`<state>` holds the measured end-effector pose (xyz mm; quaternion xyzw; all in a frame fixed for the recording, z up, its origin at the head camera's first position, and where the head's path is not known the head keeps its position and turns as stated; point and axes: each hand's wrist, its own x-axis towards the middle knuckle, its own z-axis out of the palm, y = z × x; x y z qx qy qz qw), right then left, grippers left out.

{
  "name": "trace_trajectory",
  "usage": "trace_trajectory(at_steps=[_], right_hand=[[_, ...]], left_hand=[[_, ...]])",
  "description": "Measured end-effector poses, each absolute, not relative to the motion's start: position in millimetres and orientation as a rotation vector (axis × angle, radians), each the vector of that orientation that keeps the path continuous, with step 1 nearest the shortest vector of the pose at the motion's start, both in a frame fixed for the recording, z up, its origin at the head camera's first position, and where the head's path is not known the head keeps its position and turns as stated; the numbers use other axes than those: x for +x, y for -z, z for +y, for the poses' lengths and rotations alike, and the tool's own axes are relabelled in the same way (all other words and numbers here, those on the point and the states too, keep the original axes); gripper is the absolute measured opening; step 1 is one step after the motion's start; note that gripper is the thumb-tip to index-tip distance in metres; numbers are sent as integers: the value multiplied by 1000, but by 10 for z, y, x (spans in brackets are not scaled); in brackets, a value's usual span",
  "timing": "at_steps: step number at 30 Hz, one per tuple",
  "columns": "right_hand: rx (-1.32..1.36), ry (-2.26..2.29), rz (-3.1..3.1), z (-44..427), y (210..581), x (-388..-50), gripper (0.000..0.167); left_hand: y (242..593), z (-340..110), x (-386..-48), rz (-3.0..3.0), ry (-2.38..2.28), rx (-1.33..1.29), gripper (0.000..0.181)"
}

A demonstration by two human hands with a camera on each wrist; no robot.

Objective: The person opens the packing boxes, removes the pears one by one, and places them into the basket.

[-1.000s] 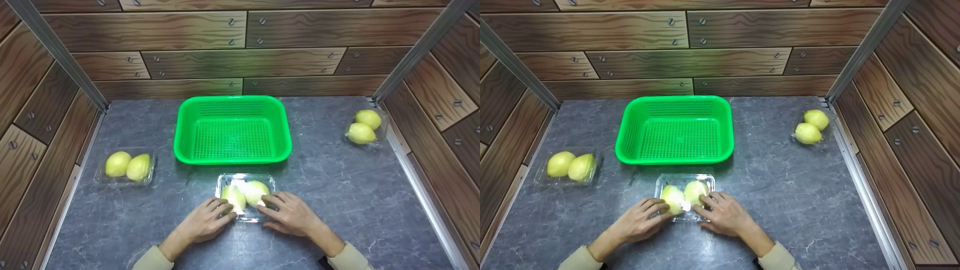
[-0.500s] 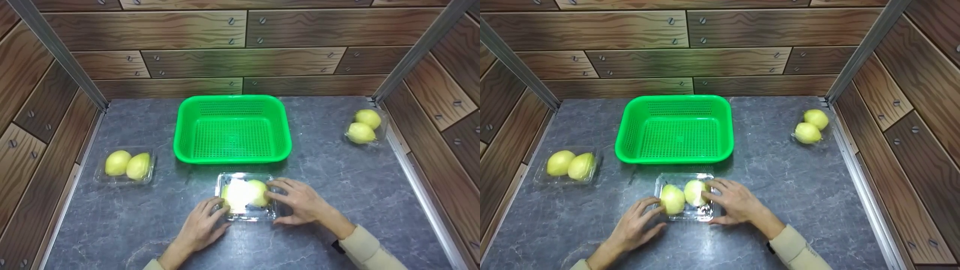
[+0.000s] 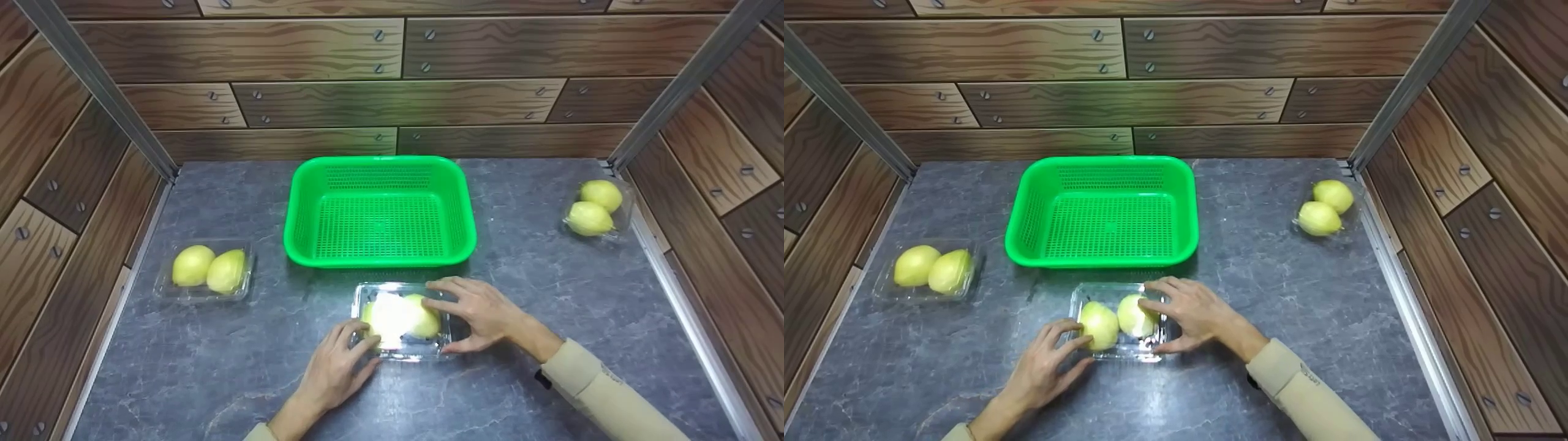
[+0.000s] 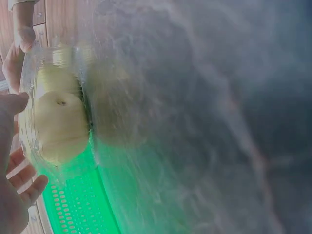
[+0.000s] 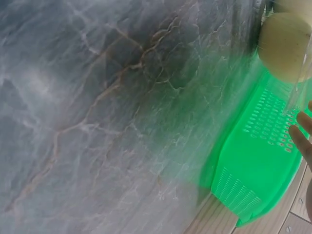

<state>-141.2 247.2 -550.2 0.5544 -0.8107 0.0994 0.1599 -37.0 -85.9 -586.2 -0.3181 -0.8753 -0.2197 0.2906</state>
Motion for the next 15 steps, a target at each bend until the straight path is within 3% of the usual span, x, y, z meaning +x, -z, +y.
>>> trace_trajectory(at_steps=[15], right_hand=[[1554,-273,-2305,2488,5521,-1329,86]], left_hand=[[5775,-938,-464,-2368,567,-933,38]])
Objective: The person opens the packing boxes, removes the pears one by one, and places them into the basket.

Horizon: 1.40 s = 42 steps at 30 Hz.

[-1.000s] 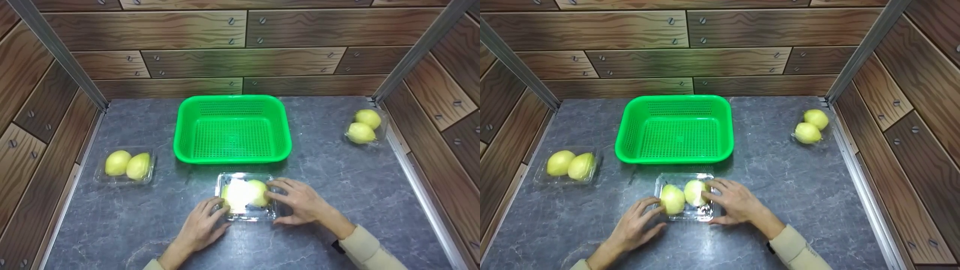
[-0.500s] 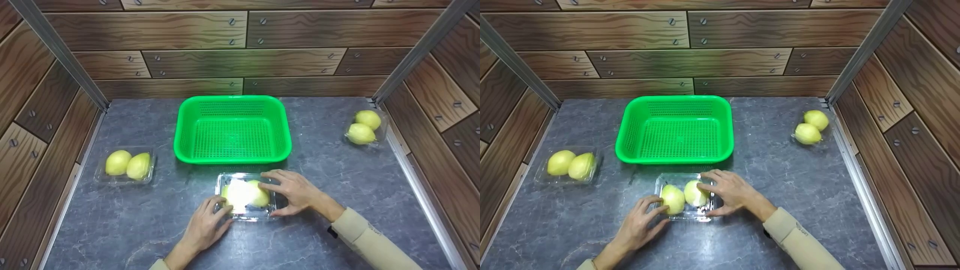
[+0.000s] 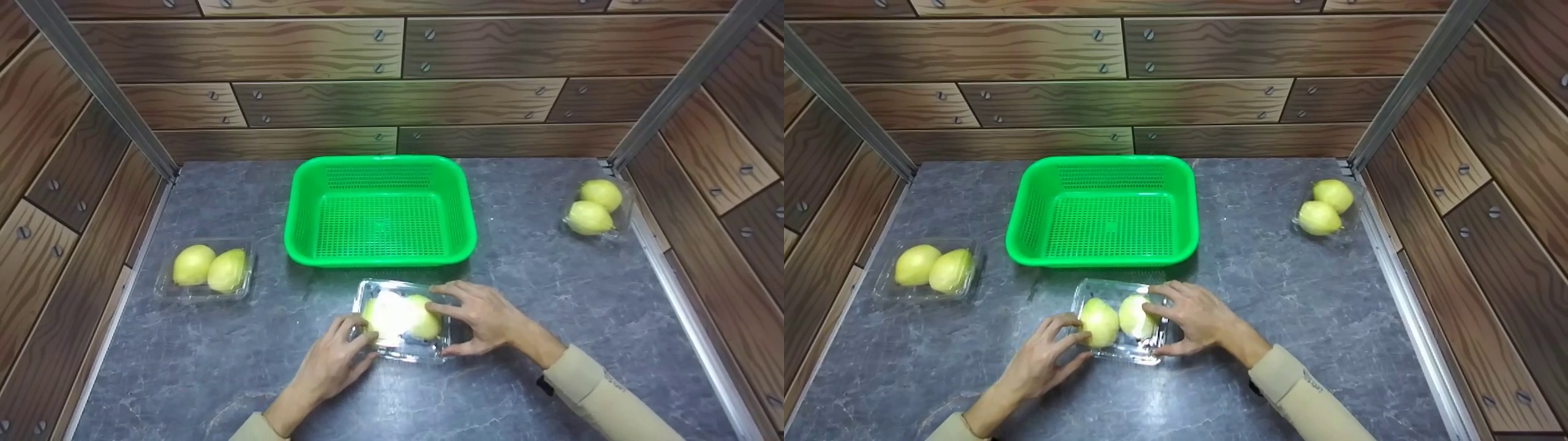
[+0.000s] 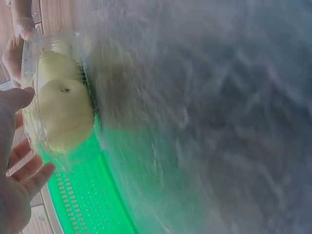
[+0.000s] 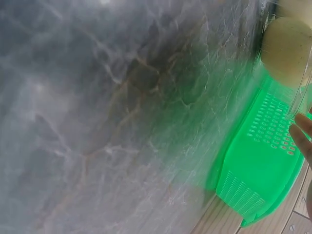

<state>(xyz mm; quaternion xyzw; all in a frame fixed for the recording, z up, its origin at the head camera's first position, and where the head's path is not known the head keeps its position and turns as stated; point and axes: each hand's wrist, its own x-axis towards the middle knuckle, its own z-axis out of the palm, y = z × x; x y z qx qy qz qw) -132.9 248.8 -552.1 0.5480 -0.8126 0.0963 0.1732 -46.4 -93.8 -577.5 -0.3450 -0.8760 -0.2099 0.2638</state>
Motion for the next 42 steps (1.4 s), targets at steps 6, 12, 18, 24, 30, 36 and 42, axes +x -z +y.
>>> trace_trajectory(at_steps=[6,12,18,24,30,36,42], right_hand=[[1525,-316,-2292,2500,5537,-1261,81],[1504,-367,-2274,2513,5551,-1186,71],[1473,-361,-2270,2523,5583,-1125,65],[1449,-344,-2270,2514,5609,-1047,61],[1429,-328,-2231,2485,5614,-951,58],[1411,-268,-2199,2448,5619,-877,53],[1397,-214,-2141,2412,5634,-834,50]], left_hand=[[5753,-984,-514,-2378,548,-967,38],[5749,-1026,-589,-2363,528,-995,39],[5740,-1062,-660,-2362,507,-1008,40],[5742,-1093,-694,-2366,503,-1010,40],[5726,-1105,-736,-2382,461,-1013,40],[5729,-1096,-798,-2401,430,-1007,42],[5745,-1052,-771,-2399,482,-948,44]])
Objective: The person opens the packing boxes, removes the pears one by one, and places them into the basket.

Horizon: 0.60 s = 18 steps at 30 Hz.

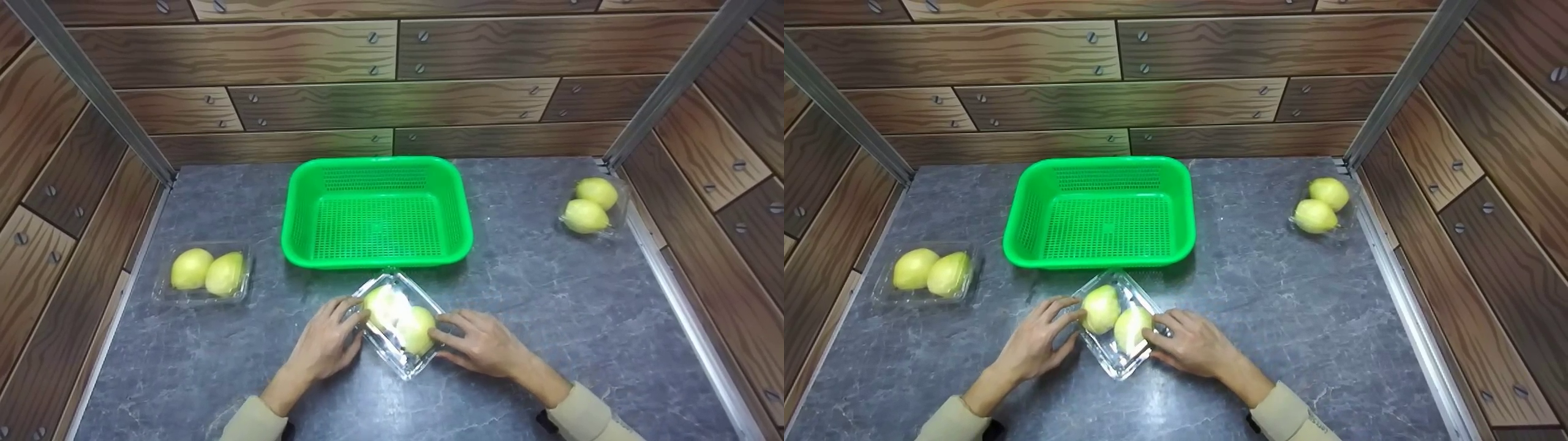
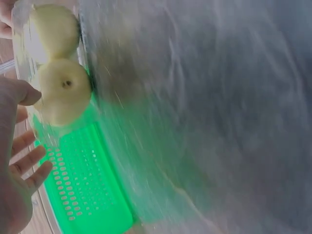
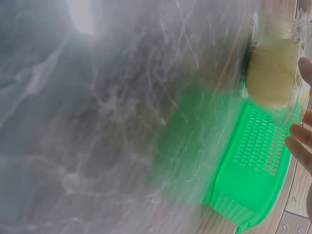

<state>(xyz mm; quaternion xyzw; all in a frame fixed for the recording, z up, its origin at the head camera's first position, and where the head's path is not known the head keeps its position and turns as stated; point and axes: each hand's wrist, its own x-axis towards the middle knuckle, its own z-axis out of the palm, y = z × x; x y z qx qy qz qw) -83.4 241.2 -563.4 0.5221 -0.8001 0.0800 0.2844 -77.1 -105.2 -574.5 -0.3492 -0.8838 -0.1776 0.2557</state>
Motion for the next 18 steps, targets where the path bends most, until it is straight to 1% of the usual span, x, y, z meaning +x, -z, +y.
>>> trace_trajectory(at_steps=[3,8,11,14,18], right_hand=[[1394,-215,-2091,2399,5632,-829,46],[1413,-223,-2016,2370,5631,-823,37],[1422,-213,-2000,2360,5626,-816,35],[1424,-189,-1993,2351,5625,-806,34],[1421,-184,-1980,2340,5630,-791,32]], left_hand=[[5748,-1012,-702,-2432,573,-852,47],[5764,-931,-567,-2498,705,-629,57],[5772,-870,-512,-2533,839,-492,61],[5777,-821,-467,-2569,1018,-335,65],[5771,-780,-419,-2615,1381,-83,69]])
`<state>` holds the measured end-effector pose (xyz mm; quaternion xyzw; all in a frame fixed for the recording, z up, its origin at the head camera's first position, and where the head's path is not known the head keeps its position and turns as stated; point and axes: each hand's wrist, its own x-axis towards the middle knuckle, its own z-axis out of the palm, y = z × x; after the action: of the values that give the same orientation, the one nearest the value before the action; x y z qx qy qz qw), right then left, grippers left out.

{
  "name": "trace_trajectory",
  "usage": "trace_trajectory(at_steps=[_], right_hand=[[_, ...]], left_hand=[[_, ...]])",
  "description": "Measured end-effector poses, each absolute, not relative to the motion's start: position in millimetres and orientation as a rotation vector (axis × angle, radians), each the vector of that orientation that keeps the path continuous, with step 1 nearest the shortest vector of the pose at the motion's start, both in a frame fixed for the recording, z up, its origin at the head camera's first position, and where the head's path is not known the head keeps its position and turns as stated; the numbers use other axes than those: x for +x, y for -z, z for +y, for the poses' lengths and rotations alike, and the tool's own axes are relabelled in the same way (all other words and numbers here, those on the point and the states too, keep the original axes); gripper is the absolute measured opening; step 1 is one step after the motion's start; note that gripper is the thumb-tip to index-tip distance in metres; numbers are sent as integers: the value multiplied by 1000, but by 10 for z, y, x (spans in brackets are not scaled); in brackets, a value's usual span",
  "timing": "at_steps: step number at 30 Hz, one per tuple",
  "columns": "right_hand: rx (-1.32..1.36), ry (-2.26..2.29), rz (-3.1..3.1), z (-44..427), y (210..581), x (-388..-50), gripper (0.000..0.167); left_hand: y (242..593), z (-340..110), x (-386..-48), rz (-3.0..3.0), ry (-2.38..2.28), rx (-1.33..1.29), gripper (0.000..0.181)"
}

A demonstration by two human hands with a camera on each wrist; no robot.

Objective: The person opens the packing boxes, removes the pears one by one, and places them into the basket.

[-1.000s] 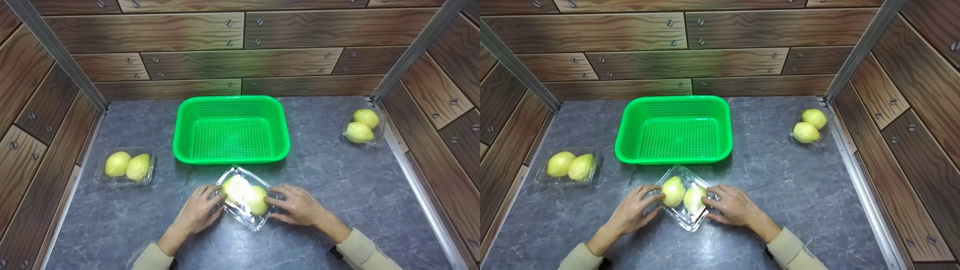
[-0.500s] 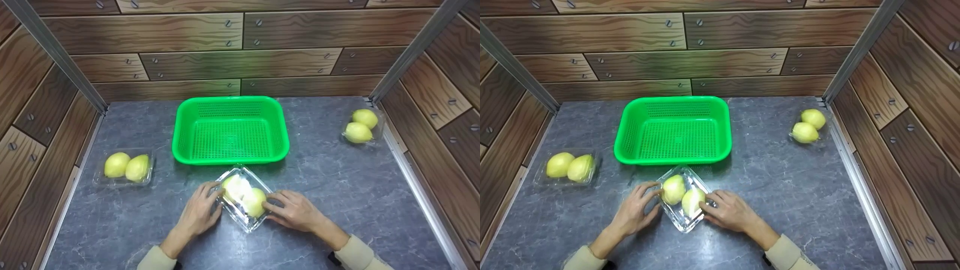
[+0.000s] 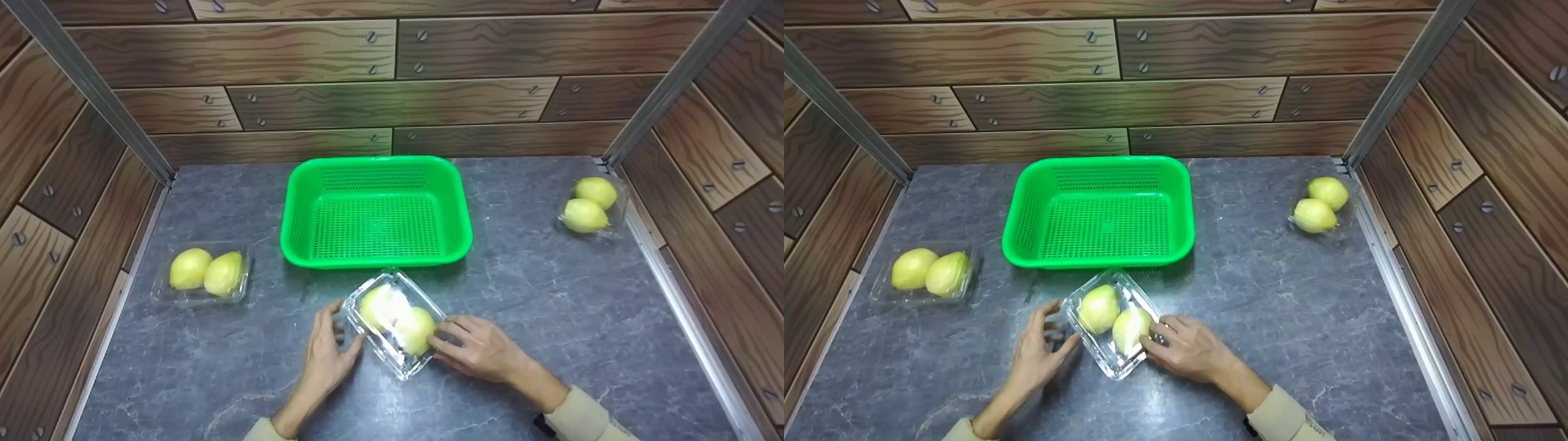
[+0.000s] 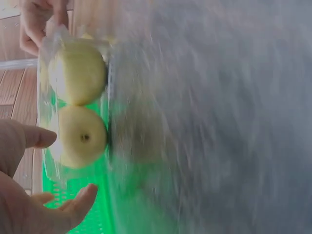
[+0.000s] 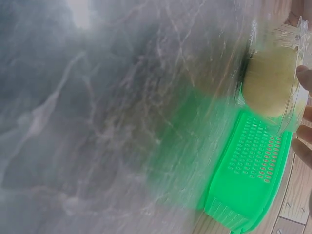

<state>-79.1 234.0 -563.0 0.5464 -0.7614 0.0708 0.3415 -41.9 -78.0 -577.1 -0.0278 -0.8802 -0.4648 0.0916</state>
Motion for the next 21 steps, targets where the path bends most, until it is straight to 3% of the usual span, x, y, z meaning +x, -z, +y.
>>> trace_trajectory(at_steps=[4,12,21], right_hand=[[1426,-182,-1947,2326,5633,-781,23],[1454,-83,-1877,2330,5645,-787,23],[1467,-75,-1854,2335,5644,-773,25]], left_hand=[[5753,-746,-397,-2588,1764,176,70],[5746,-667,-389,-2201,2427,498,62],[5792,-554,-332,-1865,2721,640,57]])
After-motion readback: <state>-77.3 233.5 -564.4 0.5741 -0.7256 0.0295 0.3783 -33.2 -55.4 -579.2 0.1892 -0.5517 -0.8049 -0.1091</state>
